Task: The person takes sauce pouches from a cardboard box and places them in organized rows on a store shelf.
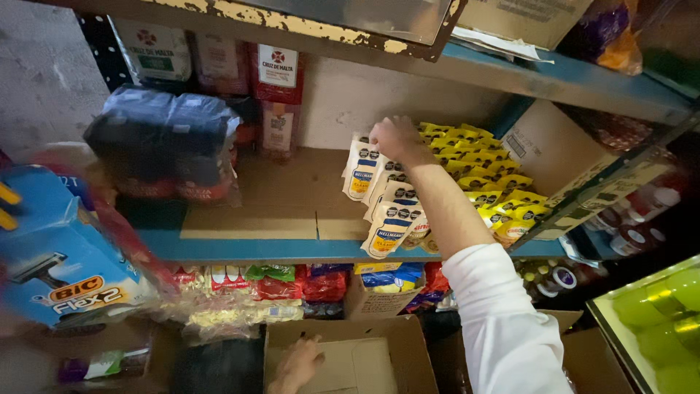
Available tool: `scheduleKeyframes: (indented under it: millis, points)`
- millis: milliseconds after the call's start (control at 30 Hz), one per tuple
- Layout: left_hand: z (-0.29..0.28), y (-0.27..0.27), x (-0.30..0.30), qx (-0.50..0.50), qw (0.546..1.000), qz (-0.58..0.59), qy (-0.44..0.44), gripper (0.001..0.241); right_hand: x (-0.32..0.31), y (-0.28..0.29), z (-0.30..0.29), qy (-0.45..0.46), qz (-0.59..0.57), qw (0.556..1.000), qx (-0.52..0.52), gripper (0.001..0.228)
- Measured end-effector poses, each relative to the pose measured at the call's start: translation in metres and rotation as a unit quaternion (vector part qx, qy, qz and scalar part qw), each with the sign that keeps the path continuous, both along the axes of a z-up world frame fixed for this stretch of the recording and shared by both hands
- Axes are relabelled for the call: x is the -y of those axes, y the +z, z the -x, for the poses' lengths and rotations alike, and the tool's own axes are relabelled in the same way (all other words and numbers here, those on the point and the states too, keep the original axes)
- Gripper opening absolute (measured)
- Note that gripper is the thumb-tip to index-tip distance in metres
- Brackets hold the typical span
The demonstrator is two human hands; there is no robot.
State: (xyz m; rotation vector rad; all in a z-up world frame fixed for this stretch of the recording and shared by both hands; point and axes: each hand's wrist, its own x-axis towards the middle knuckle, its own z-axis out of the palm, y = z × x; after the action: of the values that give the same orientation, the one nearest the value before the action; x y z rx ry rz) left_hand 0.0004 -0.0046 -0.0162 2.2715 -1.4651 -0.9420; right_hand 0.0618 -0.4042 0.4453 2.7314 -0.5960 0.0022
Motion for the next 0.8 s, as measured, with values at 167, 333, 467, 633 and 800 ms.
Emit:
scheduleKeyframes:
  millis: [167, 333, 467, 633, 800]
  points:
    - [-0.008, 0.046, 0.003, -0.058, 0.995, -0.071, -0.041, 0.043, -0.001, -0.002, 0.001, -0.01, 0.031, 0.999, -0.011, 0.044]
    - [-0.001, 0.028, 0.0, -0.036, 0.999, -0.025, -0.01, 0.045, -0.013, 0.007, 0.011, -0.019, -0.02, 1.0, -0.002, 0.038]
    - [-0.006, 0.035, -0.006, -0.062, 0.996, -0.01, -0.055, 0.021, -0.085, 0.056, 0.032, -0.076, -0.073, 0.994, 0.002, 0.025]
    - [-0.002, 0.011, -0.002, -0.003, 0.998, -0.022, -0.062, 0.034, -0.051, 0.051, 0.042, -0.041, -0.086, 0.992, 0.082, 0.025]
    - [0.002, -0.063, 0.013, -0.027, 0.998, 0.055, -0.004, 0.041, -0.074, 0.073, 0.073, -0.026, -0.022, 0.995, 0.093, 0.026]
